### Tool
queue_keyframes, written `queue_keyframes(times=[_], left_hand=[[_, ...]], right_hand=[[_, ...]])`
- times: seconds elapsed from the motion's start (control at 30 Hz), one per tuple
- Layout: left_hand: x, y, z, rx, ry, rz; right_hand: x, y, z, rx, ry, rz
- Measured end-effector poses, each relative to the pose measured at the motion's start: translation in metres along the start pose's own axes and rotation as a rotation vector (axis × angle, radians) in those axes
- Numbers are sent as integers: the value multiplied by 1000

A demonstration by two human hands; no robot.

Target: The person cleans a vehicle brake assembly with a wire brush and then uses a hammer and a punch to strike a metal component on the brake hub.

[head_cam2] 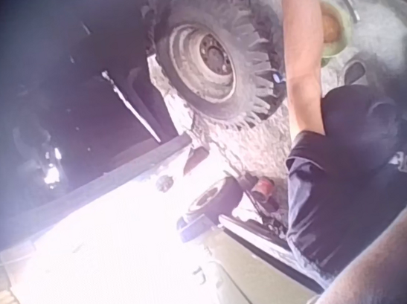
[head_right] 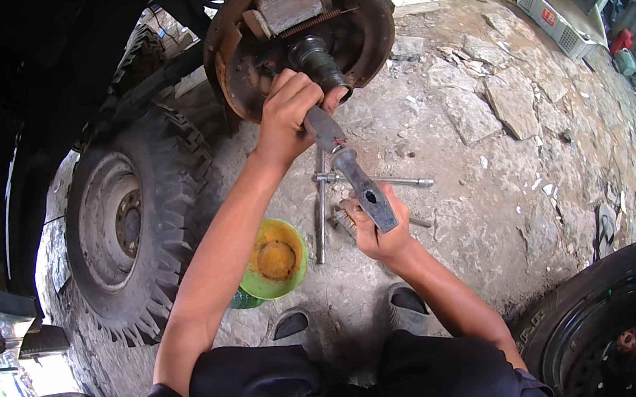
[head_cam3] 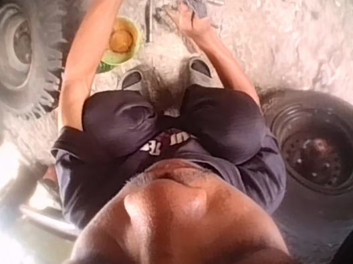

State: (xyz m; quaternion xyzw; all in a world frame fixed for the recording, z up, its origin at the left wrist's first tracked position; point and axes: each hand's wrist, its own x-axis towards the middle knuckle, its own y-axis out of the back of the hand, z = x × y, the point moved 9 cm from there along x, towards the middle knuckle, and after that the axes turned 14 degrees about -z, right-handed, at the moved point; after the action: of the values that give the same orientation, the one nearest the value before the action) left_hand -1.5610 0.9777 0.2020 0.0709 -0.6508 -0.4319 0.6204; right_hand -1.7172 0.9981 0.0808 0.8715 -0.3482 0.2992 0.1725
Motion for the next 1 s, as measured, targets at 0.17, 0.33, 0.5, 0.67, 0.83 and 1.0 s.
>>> queue_keyframes(times=[0.17, 0.33, 0.5, 0.67, 0.83, 1.0], left_hand=[[0, 0, -1, -6, -8, -17], [-1, 3, -4, -71, -17, 7], [3, 9, -2, -108, 5, 35], [1, 8, -2, -91, -21, 20], [-1, 9, -3, -102, -9, 21], [1, 9, -1, -102, -9, 28]], right_hand=[[1, 4, -6, 20, 100, -44], [3, 2, -11, -232, 63, 17], [4, -1, -4, -176, 58, -5], [3, -4, -20, -208, 183, -94], [21, -8, -38, -409, 153, -45], [6, -8, -12, -355, 67, -213]])
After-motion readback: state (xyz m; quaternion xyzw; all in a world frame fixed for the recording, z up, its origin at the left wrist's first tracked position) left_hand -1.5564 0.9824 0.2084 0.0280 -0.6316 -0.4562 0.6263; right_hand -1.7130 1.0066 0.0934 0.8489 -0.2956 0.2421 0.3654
